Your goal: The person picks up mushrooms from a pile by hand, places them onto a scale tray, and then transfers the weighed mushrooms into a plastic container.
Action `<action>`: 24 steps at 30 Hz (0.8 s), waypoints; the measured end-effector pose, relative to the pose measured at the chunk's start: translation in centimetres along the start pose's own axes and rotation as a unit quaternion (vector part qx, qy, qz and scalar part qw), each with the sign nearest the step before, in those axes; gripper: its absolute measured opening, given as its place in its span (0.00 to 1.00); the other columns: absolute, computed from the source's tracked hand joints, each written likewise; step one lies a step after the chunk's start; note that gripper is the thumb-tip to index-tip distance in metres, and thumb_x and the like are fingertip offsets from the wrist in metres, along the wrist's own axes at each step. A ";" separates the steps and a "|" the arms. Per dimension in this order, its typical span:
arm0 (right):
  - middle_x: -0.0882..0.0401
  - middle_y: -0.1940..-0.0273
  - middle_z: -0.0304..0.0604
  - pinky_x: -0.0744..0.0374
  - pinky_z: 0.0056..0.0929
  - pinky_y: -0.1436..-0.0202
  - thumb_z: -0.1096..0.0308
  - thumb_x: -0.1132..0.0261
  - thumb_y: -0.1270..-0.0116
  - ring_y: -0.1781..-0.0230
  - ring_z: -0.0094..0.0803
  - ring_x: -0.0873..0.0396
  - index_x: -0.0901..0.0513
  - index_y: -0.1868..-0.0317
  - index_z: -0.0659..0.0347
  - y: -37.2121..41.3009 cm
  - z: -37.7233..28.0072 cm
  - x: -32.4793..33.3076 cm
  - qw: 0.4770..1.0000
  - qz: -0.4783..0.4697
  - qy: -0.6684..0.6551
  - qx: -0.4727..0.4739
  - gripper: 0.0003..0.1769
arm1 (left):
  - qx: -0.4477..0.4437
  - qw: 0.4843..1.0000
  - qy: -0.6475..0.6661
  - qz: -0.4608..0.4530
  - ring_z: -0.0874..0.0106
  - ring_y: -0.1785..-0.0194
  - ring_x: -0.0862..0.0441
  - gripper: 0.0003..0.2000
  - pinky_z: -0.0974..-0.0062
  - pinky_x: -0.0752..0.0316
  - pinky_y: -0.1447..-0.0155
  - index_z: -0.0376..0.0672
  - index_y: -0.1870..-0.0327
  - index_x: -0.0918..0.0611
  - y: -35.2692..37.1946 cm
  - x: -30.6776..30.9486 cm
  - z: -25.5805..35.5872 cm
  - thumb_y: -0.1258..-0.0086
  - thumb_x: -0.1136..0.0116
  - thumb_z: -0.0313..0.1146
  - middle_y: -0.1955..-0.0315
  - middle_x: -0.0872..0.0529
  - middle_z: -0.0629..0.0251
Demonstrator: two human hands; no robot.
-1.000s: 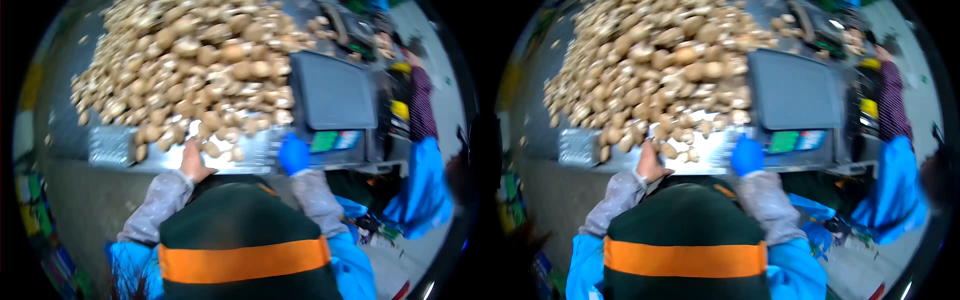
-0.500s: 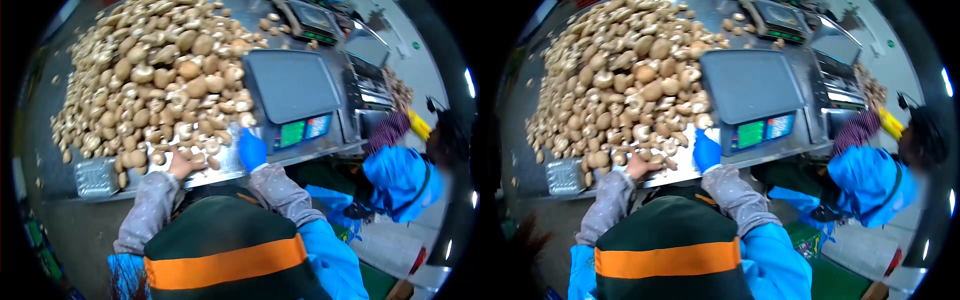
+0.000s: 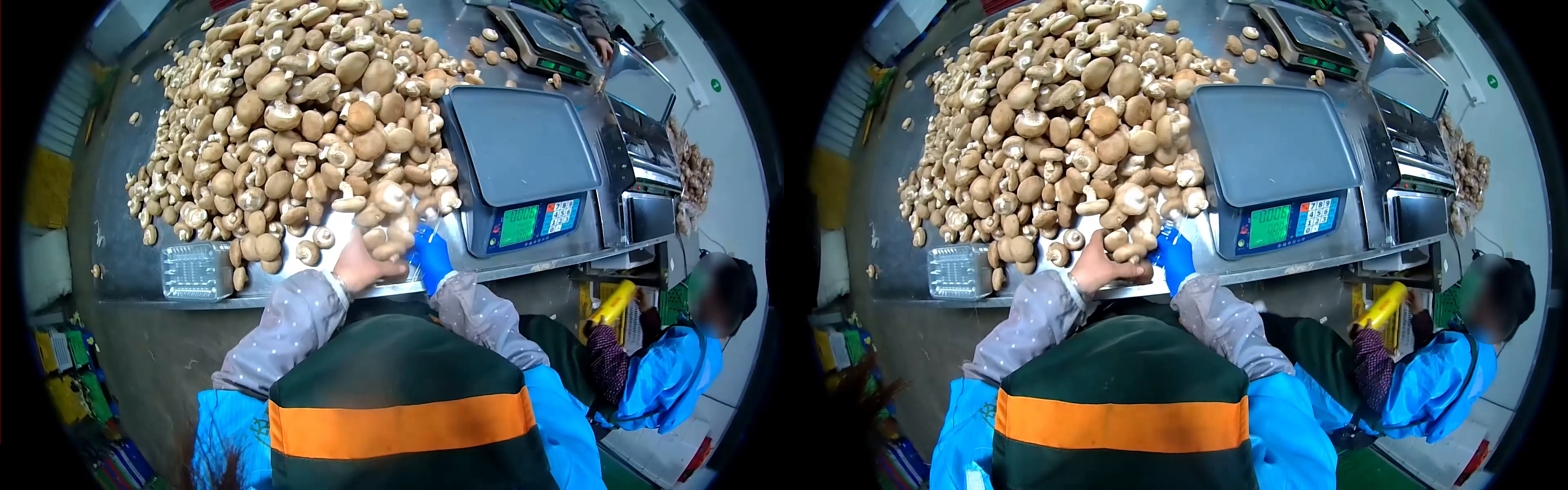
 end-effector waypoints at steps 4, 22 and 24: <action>0.19 0.52 0.45 0.17 0.34 0.53 0.65 0.53 0.26 0.55 0.38 0.17 0.24 0.43 0.60 2.5 -1.6 -2.0 0.986 -0.077 -0.127 -0.071 0.18 | -0.122 0.981 -0.143 0.058 0.59 0.45 0.20 0.40 0.67 0.27 0.39 0.31 0.40 0.27 2.4 2.0 2.7 0.54 0.21 0.42 0.48 0.19 0.48; 0.23 0.45 0.54 0.20 0.43 0.43 0.57 0.52 0.27 0.47 0.45 0.20 0.29 0.39 0.66 -0.7 -19.6 4.4 0.957 -0.200 -0.185 0.102 0.25 | -0.334 0.932 0.028 0.138 0.61 0.43 0.25 0.41 0.65 0.24 0.42 0.43 0.34 0.35 -7.5 -4.6 16.2 0.49 0.23 0.34 0.42 0.28 0.49; 0.23 0.46 0.53 0.19 0.42 0.43 0.56 0.53 0.26 0.47 0.45 0.20 0.29 0.39 0.65 0.0 -22.0 5.3 0.957 -0.166 -0.196 0.135 0.24 | -0.182 0.977 0.096 0.053 0.64 0.49 0.21 0.38 0.68 0.20 0.51 0.45 0.34 0.35 -10.9 -6.6 17.5 0.46 0.25 0.32 0.43 0.26 0.50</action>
Point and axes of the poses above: each hand's wrist, its own y-axis away from the middle knuckle, its own x-axis out of the back of the hand, z = x × y, the point moved 3 cm from there along -y, towards the middle knuckle
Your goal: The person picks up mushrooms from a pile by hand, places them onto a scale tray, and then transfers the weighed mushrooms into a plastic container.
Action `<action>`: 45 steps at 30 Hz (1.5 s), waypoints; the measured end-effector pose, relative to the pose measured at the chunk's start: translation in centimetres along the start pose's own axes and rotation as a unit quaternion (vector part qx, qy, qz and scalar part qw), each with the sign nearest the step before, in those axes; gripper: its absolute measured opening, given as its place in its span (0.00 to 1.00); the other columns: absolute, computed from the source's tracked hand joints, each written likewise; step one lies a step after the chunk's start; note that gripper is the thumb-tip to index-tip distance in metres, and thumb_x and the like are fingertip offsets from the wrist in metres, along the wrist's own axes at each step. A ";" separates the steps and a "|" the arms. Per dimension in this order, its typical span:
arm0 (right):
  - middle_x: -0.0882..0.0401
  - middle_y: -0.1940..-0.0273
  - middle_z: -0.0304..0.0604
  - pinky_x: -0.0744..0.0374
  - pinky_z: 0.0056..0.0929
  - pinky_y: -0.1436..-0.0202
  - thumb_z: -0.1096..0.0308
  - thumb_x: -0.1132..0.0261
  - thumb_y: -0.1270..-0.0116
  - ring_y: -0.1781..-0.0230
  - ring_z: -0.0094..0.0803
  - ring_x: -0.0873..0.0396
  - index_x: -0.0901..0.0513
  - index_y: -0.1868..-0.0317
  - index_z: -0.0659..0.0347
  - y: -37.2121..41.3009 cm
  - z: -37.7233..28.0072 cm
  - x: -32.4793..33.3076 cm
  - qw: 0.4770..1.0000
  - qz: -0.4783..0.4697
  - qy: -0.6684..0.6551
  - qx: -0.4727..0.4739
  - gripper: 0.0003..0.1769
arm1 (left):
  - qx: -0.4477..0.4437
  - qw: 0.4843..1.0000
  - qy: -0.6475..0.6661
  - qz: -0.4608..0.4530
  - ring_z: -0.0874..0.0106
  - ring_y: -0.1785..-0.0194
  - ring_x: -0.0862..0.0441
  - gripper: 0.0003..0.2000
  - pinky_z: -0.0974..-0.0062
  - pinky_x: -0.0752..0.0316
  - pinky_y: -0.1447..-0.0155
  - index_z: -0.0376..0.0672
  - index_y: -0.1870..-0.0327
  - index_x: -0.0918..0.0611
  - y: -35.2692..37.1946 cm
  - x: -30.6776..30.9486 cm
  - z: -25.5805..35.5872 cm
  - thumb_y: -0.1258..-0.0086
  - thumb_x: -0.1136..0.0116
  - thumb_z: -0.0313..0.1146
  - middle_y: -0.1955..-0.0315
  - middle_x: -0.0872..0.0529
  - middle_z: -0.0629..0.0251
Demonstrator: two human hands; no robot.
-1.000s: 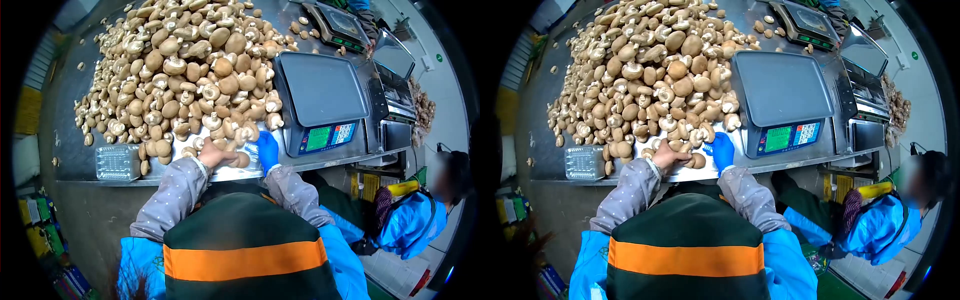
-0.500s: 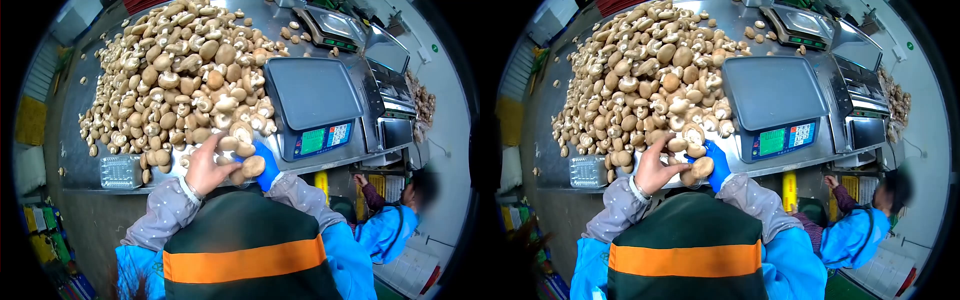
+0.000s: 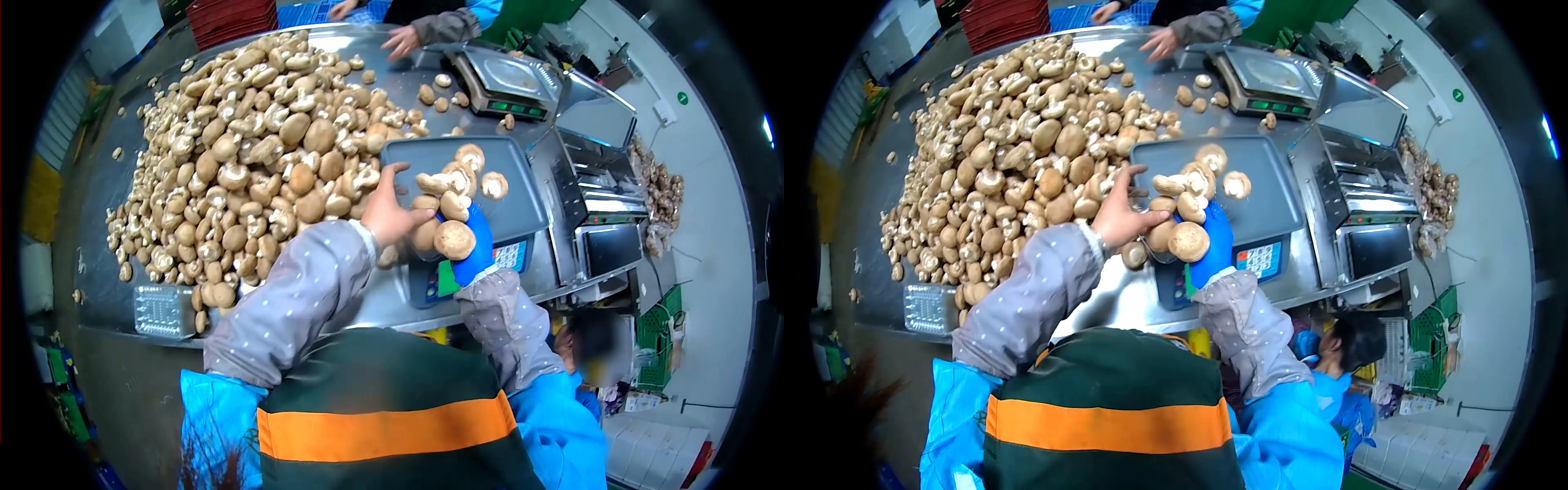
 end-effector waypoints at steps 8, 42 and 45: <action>0.30 0.36 0.52 0.29 0.38 0.32 0.56 0.53 0.22 0.37 0.43 0.28 0.35 0.34 0.66 -0.2 -3.1 8.2 0.994 0.072 -0.005 -0.086 0.26 | -0.068 0.973 -0.141 -0.169 0.64 0.45 0.20 0.28 0.67 0.24 0.41 0.43 0.41 0.24 -11.9 -5.2 -1.4 0.46 0.30 0.24 0.48 0.20 0.54; 0.24 0.53 0.48 0.27 0.39 0.44 0.70 0.30 0.43 0.51 0.44 0.25 0.16 0.50 0.57 -1.5 -12.1 10.3 0.651 0.008 0.705 0.282 0.18 | -0.251 0.933 -0.258 0.011 0.51 0.37 0.29 0.17 0.62 0.35 0.33 0.41 0.44 0.21 -8.6 -6.5 0.5 0.29 0.49 0.39 0.41 0.25 0.48; 0.24 0.49 0.49 0.29 0.40 0.39 0.68 0.32 0.41 0.47 0.44 0.25 0.18 0.46 0.58 -1.1 -11.9 11.0 0.700 -0.023 0.663 0.266 0.20 | -0.236 0.940 -0.246 -0.008 0.52 0.41 0.26 0.15 0.63 0.33 0.35 0.40 0.49 0.19 -10.3 -6.0 0.1 0.31 0.46 0.39 0.47 0.20 0.50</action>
Point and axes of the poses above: each hand's wrist, its own y-axis away from the middle knuckle, its own x-axis out of the back of the hand, z = x × y, the point moved 3 cm from there along -y, towards the middle knuckle
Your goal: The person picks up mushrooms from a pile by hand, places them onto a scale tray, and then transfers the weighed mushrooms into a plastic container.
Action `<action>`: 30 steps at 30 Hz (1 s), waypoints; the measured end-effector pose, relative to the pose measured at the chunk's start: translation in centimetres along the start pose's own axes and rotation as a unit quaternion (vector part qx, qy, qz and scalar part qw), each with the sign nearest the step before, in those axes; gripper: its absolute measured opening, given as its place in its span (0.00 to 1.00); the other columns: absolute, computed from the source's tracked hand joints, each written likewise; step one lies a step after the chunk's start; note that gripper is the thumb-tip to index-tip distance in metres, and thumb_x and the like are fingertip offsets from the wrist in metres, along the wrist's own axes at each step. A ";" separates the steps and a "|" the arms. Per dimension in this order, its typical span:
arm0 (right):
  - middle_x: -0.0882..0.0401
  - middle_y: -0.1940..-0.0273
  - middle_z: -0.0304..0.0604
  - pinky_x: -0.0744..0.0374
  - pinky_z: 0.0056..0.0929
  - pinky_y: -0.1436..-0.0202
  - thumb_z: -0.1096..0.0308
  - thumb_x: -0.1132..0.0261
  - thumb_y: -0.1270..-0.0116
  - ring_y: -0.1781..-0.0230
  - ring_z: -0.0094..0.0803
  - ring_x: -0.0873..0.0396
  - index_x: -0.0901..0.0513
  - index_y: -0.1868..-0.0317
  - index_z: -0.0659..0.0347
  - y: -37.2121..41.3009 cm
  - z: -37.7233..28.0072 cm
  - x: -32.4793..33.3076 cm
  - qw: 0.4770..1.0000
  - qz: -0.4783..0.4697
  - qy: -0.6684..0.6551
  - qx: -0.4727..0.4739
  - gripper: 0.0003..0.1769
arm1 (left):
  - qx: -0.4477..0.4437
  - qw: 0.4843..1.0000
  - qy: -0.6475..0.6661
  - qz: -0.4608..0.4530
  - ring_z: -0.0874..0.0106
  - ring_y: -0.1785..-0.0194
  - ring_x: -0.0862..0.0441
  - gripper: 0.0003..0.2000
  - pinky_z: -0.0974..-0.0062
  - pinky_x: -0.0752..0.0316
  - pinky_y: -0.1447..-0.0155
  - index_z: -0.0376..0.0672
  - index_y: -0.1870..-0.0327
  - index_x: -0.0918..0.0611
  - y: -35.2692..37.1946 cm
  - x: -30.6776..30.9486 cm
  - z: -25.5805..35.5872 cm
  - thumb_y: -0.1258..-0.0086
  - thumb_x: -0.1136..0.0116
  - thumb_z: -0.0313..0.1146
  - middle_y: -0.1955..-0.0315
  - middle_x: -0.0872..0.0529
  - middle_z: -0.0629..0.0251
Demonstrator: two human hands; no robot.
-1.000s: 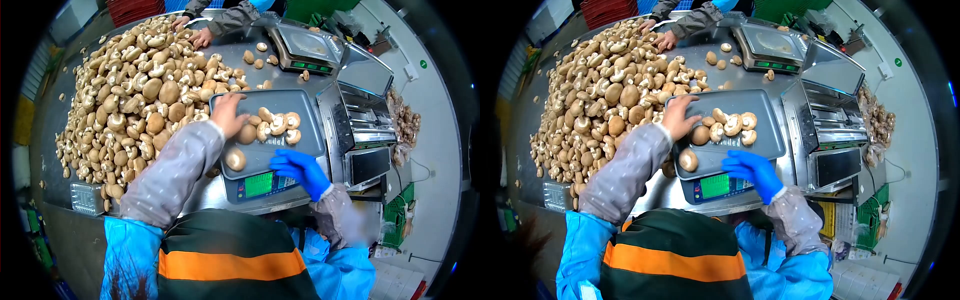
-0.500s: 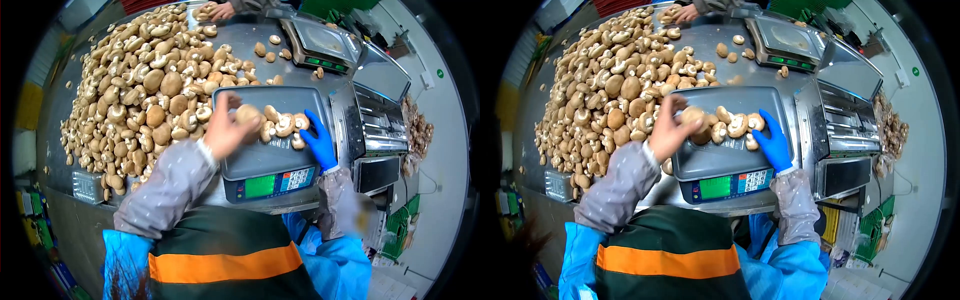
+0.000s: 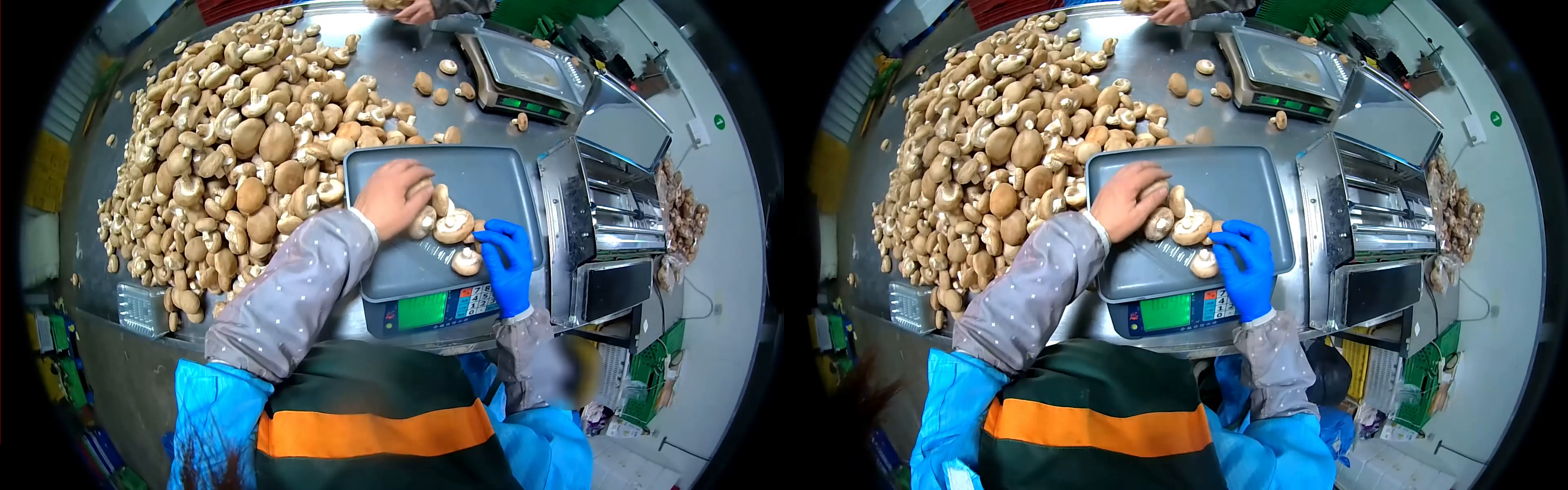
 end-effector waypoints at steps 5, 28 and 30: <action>0.25 0.45 0.51 0.31 0.44 0.38 0.70 0.38 0.38 0.45 0.48 0.27 0.22 0.43 0.60 -0.3 -2.0 -2.8 0.976 -0.006 0.214 0.046 0.21 | 0.010 0.999 -0.012 0.029 0.48 0.39 0.27 0.14 0.60 0.32 0.35 0.39 0.49 0.20 2.1 -1.5 0.8 0.32 0.45 0.36 0.50 0.19 0.50; 0.18 0.55 0.47 0.24 0.36 0.48 0.75 0.39 0.36 0.53 0.44 0.21 0.18 0.50 0.60 3.8 -13.4 -11.8 0.983 -0.092 -0.149 0.048 0.13 | 0.051 0.955 -0.285 0.059 0.59 0.40 0.28 0.34 0.57 0.41 0.31 0.45 0.41 0.28 11.9 9.4 -6.6 0.54 0.28 0.34 0.49 0.21 0.60; 0.19 0.53 0.47 0.24 0.39 0.48 0.74 0.38 0.35 0.52 0.46 0.22 0.18 0.49 0.59 4.8 -13.7 -13.3 0.974 -0.139 -0.176 0.023 0.14 | 0.033 0.957 -0.280 0.073 0.57 0.33 0.34 0.35 0.53 0.47 0.26 0.42 0.40 0.28 11.8 8.7 -6.5 0.55 0.29 0.35 0.43 0.24 0.55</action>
Point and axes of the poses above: each hand's wrist, its own y-axis away from the middle knuckle, its own x-axis out of the back of the hand, z = x × y, the point moved 3 cm from there along -y, towards the middle knuckle
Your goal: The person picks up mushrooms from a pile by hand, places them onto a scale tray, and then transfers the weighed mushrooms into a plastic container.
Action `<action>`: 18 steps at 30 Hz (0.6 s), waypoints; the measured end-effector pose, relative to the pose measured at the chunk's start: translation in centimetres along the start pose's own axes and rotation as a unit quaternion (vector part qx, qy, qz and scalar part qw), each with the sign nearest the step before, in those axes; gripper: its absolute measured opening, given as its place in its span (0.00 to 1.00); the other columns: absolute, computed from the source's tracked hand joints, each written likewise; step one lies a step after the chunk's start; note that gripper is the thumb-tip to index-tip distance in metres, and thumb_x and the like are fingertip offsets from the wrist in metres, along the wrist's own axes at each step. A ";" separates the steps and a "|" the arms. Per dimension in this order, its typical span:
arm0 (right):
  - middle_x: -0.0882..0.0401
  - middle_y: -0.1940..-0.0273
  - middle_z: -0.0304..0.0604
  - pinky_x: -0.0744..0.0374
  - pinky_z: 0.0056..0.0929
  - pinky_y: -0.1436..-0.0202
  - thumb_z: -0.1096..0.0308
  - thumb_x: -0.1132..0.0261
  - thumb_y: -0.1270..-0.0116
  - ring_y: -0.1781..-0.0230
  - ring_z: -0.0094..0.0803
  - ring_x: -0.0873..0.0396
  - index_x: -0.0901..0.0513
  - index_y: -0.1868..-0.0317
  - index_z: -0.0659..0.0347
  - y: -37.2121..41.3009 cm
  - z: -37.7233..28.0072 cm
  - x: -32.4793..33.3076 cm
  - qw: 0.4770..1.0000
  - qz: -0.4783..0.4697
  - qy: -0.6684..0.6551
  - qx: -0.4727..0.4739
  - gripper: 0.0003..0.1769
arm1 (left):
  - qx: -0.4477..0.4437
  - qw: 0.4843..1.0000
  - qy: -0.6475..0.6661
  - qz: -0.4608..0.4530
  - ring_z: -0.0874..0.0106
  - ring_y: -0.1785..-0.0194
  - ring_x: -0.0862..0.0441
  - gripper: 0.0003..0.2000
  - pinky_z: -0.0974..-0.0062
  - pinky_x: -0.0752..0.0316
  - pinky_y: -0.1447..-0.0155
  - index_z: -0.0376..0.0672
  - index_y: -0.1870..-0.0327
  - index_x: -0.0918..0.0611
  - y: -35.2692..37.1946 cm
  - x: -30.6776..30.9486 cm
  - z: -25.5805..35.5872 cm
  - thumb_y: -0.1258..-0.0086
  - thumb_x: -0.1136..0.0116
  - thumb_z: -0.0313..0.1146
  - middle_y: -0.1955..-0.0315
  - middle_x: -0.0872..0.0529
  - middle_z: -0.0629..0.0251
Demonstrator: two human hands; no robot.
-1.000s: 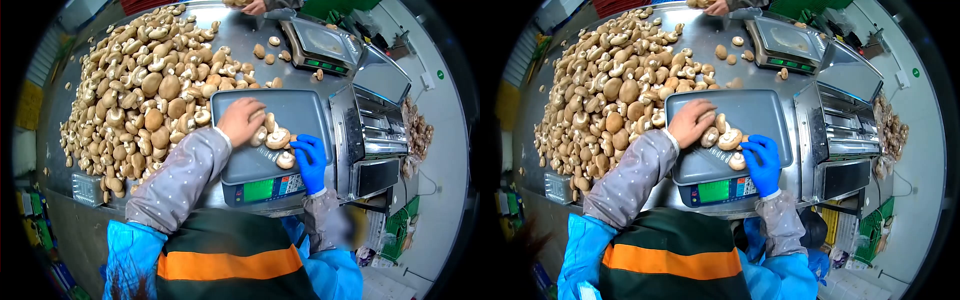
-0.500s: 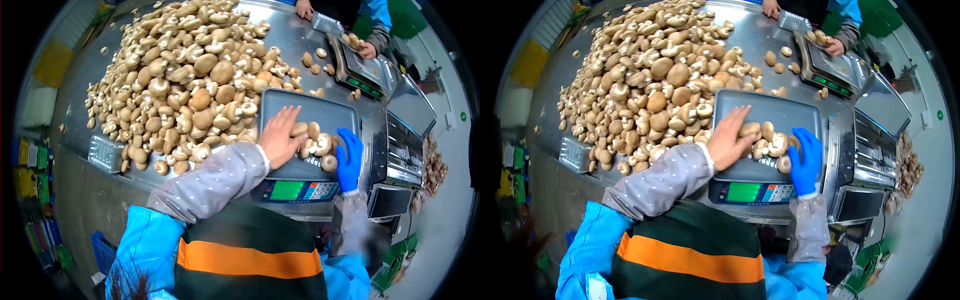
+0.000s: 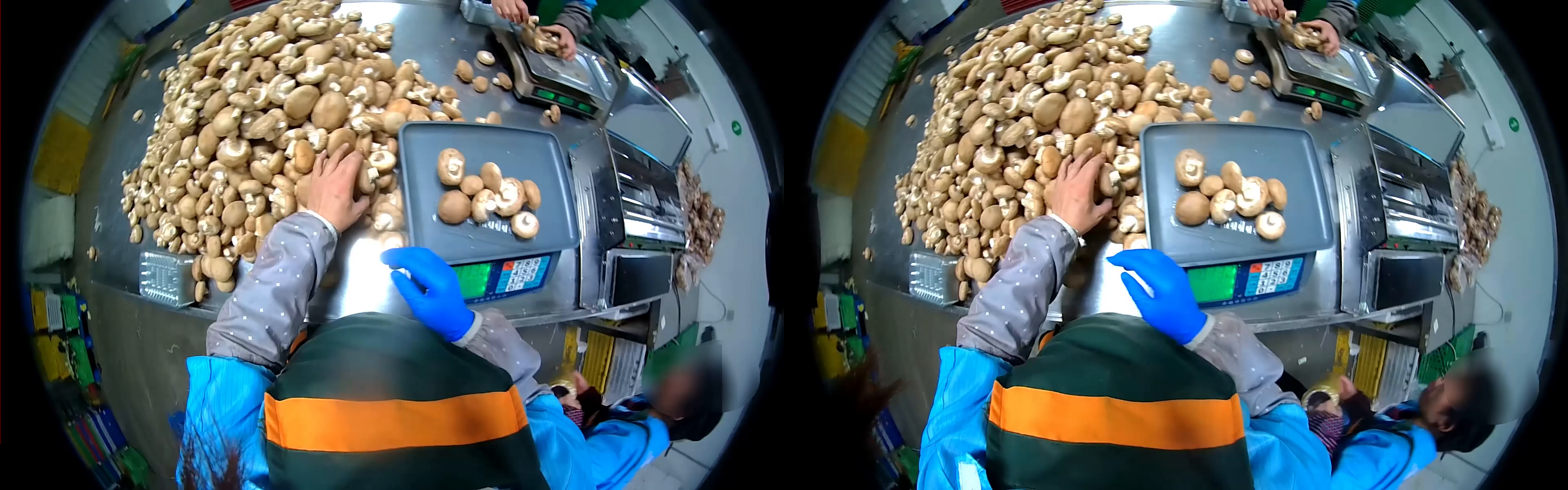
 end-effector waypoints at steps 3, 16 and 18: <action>0.21 0.46 0.48 0.24 0.36 0.46 0.74 0.34 0.39 0.49 0.42 0.22 0.21 0.45 0.61 0.4 -1.1 0.9 0.998 -0.015 0.064 0.016 0.19 | 0.094 0.986 0.138 0.005 0.52 0.41 0.28 0.35 0.56 0.34 0.37 0.37 0.44 0.29 -0.7 0.3 1.0 0.57 0.28 0.34 0.51 0.22 0.48; 0.29 0.36 0.46 0.33 0.44 0.32 0.68 0.29 0.45 0.35 0.52 0.34 0.23 0.39 0.51 -0.9 2.3 15.1 0.965 0.099 0.242 0.023 0.30 | -0.044 0.972 0.223 0.056 0.50 0.40 0.29 0.29 0.60 0.35 0.34 0.36 0.39 0.28 -6.7 1.6 12.6 0.40 0.35 0.39 0.45 0.24 0.46; 0.32 0.33 0.45 0.39 0.52 0.29 0.63 0.28 0.45 0.32 0.56 0.39 0.23 0.39 0.50 0.1 5.2 15.3 0.903 0.016 0.428 0.043 0.31 | 0.016 0.969 0.244 0.037 0.51 0.42 0.26 0.25 0.62 0.32 0.36 0.35 0.41 0.26 -6.3 -1.0 10.1 0.37 0.37 0.39 0.47 0.22 0.47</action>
Point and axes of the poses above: each hand's wrist, its own y-axis away from the middle knuckle, its own x-axis out of the back of the hand, z = x × y, the point moved 3 cm from there along -y, towards the middle knuckle
